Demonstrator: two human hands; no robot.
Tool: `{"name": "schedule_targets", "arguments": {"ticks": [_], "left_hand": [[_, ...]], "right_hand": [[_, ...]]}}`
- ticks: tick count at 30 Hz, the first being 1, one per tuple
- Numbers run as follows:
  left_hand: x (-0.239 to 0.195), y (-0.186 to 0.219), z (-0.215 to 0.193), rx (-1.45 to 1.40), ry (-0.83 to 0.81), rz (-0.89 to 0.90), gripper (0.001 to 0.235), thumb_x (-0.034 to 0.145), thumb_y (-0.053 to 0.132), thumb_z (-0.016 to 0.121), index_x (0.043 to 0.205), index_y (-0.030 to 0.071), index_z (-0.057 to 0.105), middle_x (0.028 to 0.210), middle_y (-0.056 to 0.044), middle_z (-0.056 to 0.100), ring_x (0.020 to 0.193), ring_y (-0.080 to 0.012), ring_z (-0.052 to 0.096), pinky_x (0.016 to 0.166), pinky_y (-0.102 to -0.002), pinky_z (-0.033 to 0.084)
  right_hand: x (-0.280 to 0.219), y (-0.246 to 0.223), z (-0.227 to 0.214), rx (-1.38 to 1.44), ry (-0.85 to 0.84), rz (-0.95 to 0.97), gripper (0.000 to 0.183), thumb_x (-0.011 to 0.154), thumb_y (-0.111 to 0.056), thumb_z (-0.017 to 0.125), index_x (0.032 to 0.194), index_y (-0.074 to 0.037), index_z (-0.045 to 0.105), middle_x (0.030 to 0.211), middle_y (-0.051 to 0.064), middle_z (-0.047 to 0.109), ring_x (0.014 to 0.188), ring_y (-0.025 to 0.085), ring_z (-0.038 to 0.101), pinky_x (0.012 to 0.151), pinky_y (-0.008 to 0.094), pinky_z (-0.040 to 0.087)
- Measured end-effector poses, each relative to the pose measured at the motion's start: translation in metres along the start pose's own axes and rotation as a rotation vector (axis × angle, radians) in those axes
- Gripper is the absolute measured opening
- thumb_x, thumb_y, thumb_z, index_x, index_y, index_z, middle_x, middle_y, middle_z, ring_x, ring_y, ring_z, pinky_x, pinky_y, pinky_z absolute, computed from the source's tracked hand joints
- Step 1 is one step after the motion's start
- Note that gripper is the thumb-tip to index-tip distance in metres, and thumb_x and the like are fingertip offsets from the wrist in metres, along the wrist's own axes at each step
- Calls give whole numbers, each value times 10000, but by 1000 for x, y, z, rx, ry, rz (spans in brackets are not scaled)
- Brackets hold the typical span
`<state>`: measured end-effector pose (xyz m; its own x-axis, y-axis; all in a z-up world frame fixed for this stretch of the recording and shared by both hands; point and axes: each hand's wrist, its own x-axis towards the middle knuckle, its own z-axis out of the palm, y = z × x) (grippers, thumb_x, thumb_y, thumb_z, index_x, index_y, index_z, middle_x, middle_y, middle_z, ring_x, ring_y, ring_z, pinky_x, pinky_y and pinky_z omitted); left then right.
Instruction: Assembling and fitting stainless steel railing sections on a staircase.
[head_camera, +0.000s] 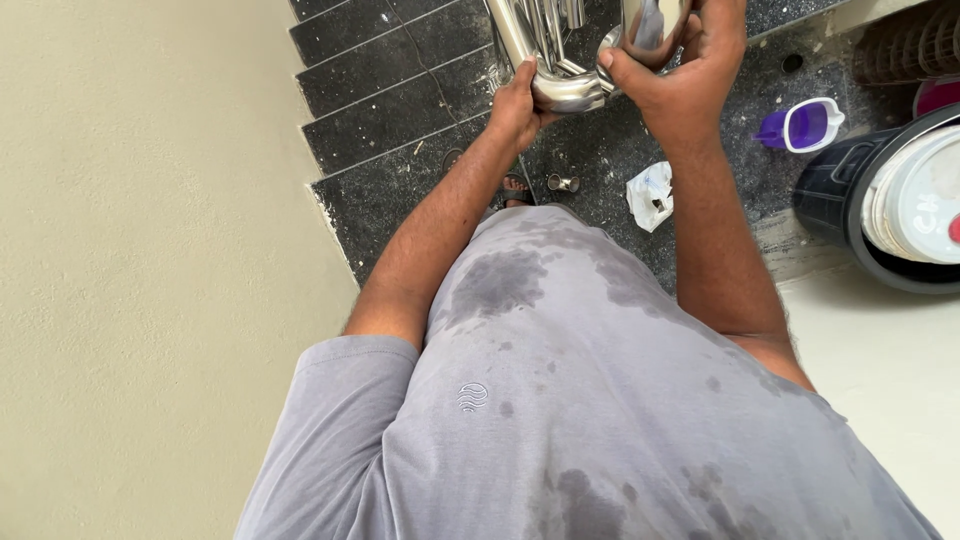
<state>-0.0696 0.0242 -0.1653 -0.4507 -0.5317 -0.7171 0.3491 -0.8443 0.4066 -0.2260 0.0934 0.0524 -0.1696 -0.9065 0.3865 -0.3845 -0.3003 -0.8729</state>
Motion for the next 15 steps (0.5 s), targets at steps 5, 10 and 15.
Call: {"name": "schedule_targets", "arguments": {"ticks": [5,10,15], "left_hand": [[-1,1,1,-17,7,2,664,1035,390,457,1382,-163,338,1258,-392,568,1169,-454,670,982,-583,616],[2,0,-2,-9,8,5,665,1034,393,458,1387,-157,334,1261,-386,567,1166,-450,674,987,-583,608],[-4,2,2,-38,24,-20,649,1045,381,441,1378,-164,329,1263,-392,563,1163,-452,673,995,-584,606]], "right_hand": [[4,-6,-1,-17,-25,-4,578,1009,0,949,1374,-36,502,1290,101,632,1152,199,697,1017,353,696],[11,-13,0,-117,-39,-93,599,949,18,924,1378,-24,508,1302,132,613,1172,245,702,1010,380,667],[11,-19,6,-21,-9,-29,580,985,2,922,1367,-27,486,1287,108,630,1129,231,719,976,354,671]]}}
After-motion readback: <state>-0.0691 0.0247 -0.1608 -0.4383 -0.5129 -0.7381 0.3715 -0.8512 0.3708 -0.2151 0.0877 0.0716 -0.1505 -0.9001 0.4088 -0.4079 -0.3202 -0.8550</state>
